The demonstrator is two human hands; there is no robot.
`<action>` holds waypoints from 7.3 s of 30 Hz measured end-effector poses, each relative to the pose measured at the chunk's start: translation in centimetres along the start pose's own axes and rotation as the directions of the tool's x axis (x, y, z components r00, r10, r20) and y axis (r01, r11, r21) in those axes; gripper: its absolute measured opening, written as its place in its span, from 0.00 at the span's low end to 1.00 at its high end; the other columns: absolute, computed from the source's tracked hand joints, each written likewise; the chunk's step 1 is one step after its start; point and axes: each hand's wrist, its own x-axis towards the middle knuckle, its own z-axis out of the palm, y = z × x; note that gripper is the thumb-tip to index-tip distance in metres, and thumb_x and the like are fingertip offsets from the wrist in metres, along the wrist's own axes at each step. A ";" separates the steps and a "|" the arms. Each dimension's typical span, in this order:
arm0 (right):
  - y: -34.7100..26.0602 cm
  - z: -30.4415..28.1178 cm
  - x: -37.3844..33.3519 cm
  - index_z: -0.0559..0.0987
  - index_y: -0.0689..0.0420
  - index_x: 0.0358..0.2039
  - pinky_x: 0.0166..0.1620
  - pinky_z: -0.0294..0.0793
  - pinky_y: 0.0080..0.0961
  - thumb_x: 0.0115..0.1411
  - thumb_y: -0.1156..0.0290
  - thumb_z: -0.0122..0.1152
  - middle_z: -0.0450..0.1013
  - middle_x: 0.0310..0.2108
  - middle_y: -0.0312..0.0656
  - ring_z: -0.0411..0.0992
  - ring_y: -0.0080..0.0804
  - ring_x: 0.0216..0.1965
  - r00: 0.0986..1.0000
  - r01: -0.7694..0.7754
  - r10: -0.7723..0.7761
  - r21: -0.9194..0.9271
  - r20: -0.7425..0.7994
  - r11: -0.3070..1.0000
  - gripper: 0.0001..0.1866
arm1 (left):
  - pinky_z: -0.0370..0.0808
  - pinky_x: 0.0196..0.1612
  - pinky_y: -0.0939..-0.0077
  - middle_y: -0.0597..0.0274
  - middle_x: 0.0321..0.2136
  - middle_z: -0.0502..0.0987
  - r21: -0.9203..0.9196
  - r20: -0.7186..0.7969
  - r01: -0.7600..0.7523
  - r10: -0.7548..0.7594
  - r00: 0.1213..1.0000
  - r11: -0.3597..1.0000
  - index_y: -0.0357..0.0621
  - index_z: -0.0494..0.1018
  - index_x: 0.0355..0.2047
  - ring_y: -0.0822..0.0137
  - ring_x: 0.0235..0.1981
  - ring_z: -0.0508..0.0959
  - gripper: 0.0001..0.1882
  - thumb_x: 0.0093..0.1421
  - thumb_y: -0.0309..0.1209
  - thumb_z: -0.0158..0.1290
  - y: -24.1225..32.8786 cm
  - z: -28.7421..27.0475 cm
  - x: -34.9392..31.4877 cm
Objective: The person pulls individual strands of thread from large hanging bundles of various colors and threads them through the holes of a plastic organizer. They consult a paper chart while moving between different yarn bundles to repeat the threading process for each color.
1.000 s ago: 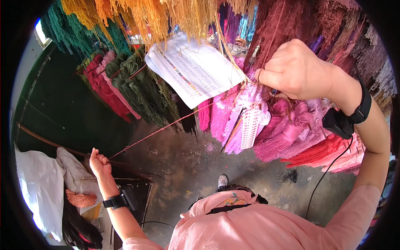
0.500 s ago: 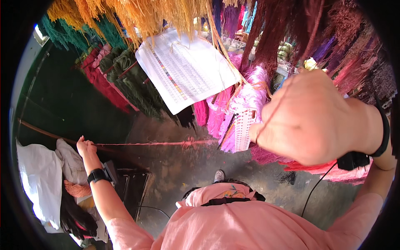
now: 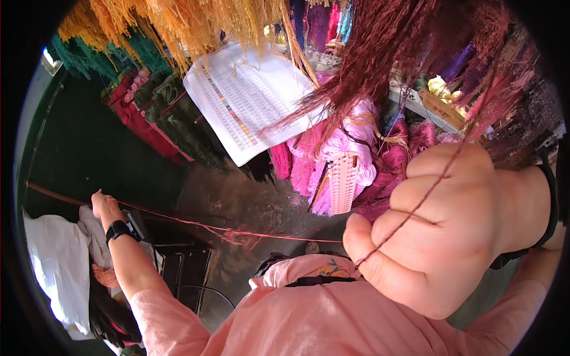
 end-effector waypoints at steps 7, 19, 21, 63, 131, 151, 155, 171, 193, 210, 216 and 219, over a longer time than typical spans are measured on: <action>2.5 -2.7 2.2 0.70 0.60 0.16 0.19 0.55 0.19 0.39 0.75 0.51 0.60 0.16 0.33 0.58 0.24 0.17 0.959 -0.284 0.280 -0.101 -0.049 0.954 0.02 | 0.47 0.08 0.88 0.74 0.08 0.54 -0.469 0.518 -0.060 0.330 0.789 0.881 0.43 0.67 0.21 0.80 0.07 0.53 0.06 0.50 0.31 0.48 1.7 1.8 -11.9; 8.1 -6.7 -6.2 0.69 0.60 0.27 0.51 0.56 0.36 0.55 0.71 0.40 0.62 0.44 0.48 0.60 0.37 0.48 0.522 0.419 0.780 0.900 -0.346 0.120 0.09 | 0.51 0.15 0.75 0.60 0.10 0.54 -0.551 0.283 -0.730 0.732 -0.620 -0.405 0.36 0.58 0.13 0.68 0.11 0.56 0.11 0.50 0.20 0.43 4.2 -2.4 -29.3; 7.4 -6.3 -5.0 0.68 0.58 0.26 0.45 0.61 0.35 0.55 0.69 0.39 0.67 0.37 0.41 0.65 0.35 0.40 0.408 0.685 0.780 0.724 -0.475 0.083 0.08 | 0.52 0.15 0.73 0.57 0.10 0.55 -0.514 0.263 -0.683 0.662 -0.702 -0.519 0.37 0.58 0.12 0.62 0.11 0.57 0.10 0.48 0.19 0.43 3.6 -1.9 -30.4; -0.5 -4.1 -6.2 0.68 0.58 0.13 0.25 0.56 0.27 0.47 0.74 0.46 0.57 0.13 0.36 0.56 0.26 0.15 0.842 -0.169 0.325 0.361 -0.431 0.917 0.08 | 0.60 0.21 0.81 0.70 0.16 0.62 -0.369 0.547 -0.877 0.835 0.063 0.308 0.39 0.60 0.41 0.77 0.18 0.62 0.17 0.52 0.33 0.41 3.0 2.3 -18.2; -77.4 28.5 -12.4 0.74 0.58 0.21 0.26 0.66 0.27 0.40 0.73 0.48 0.70 0.18 0.42 0.69 0.30 0.20 -0.971 -0.089 0.234 0.845 0.044 -0.527 0.07 | 0.68 0.28 0.70 0.47 0.23 0.72 -0.937 0.308 -0.343 -0.298 -0.904 0.069 0.29 0.70 0.24 0.58 0.24 0.71 0.12 0.51 0.30 0.47 -32.0 -45.3 -26.5; -32.6 20.0 -7.0 0.71 0.62 0.29 0.27 0.66 0.16 0.51 0.76 0.48 0.68 0.22 0.35 0.68 0.20 0.23 -0.116 -0.515 0.993 0.856 -0.023 -0.040 0.05 | 0.62 0.16 0.80 0.59 0.11 0.67 -0.399 0.788 -0.641 -0.112 -0.606 0.656 0.37 0.72 0.18 0.72 0.12 0.66 0.07 0.48 0.26 0.50 -19.0 -39.1 -19.7; -23.9 22.1 -6.3 0.71 0.62 0.29 0.26 0.65 0.16 0.51 0.76 0.49 0.68 0.22 0.35 0.66 0.19 0.23 -0.048 -0.595 0.994 0.803 -0.094 0.047 0.06 | 0.54 0.13 0.83 0.65 0.07 0.63 -0.369 0.853 -0.633 -0.021 -0.521 0.681 0.36 0.71 0.15 0.78 0.10 0.60 0.08 0.48 0.25 0.48 -17.5 -36.8 -17.7; 2.8 11.2 -3.6 0.64 0.59 0.41 0.36 0.65 0.21 0.55 0.66 0.44 0.68 0.30 0.41 0.67 0.27 0.33 0.307 0.068 0.949 0.996 -0.078 0.059 0.15 | 0.44 0.11 0.86 0.75 0.09 0.48 -0.254 0.963 0.606 0.135 0.235 0.754 0.46 0.62 0.18 0.80 0.09 0.46 0.15 0.58 0.39 0.36 -16.9 -30.6 -19.1; 0.8 -2.0 -8.0 0.74 0.60 0.23 0.25 0.66 0.25 0.48 0.71 0.51 0.70 0.20 0.40 0.69 0.36 0.23 0.851 -0.480 0.452 0.046 0.268 0.876 0.06 | 0.66 0.27 0.71 0.51 0.21 0.71 -0.588 -0.025 -0.738 0.905 0.425 0.331 0.28 0.70 0.22 0.63 0.23 0.69 0.09 0.43 0.25 0.46 -1.9 -26.5 -21.1; -1.2 2.7 -7.9 0.70 0.59 0.27 0.25 0.65 0.32 0.50 0.66 0.47 0.68 0.19 0.42 0.68 0.40 0.22 0.835 -0.529 0.545 0.166 -0.071 0.832 0.09 | 0.46 0.05 0.85 0.74 0.02 0.49 -0.720 0.408 0.143 0.247 0.879 0.679 0.52 0.59 0.10 0.77 0.03 0.49 0.16 0.51 0.39 0.46 7.6 -11.7 13.3; 0.1 2.7 -7.9 0.71 0.57 0.23 0.25 0.65 0.31 0.53 0.65 0.43 0.66 0.20 0.43 0.67 0.39 0.23 0.660 -0.674 0.744 0.358 -0.103 0.646 0.11 | 0.44 0.07 0.89 0.77 0.05 0.50 -0.688 0.482 0.110 0.339 0.808 0.717 0.51 0.67 0.18 0.81 0.06 0.46 0.07 0.51 0.34 0.47 6.8 -8.5 9.6; 0.8 2.4 -8.3 0.72 0.55 0.24 0.24 0.65 0.29 0.50 0.63 0.48 0.68 0.19 0.41 0.68 0.36 0.22 0.734 -0.626 0.619 0.078 -0.280 0.776 0.09 | 0.42 0.07 0.88 0.78 0.06 0.46 -0.699 0.491 0.191 0.268 0.829 0.689 0.51 0.66 0.17 0.81 0.06 0.45 0.07 0.51 0.33 0.47 5.8 -8.9 7.4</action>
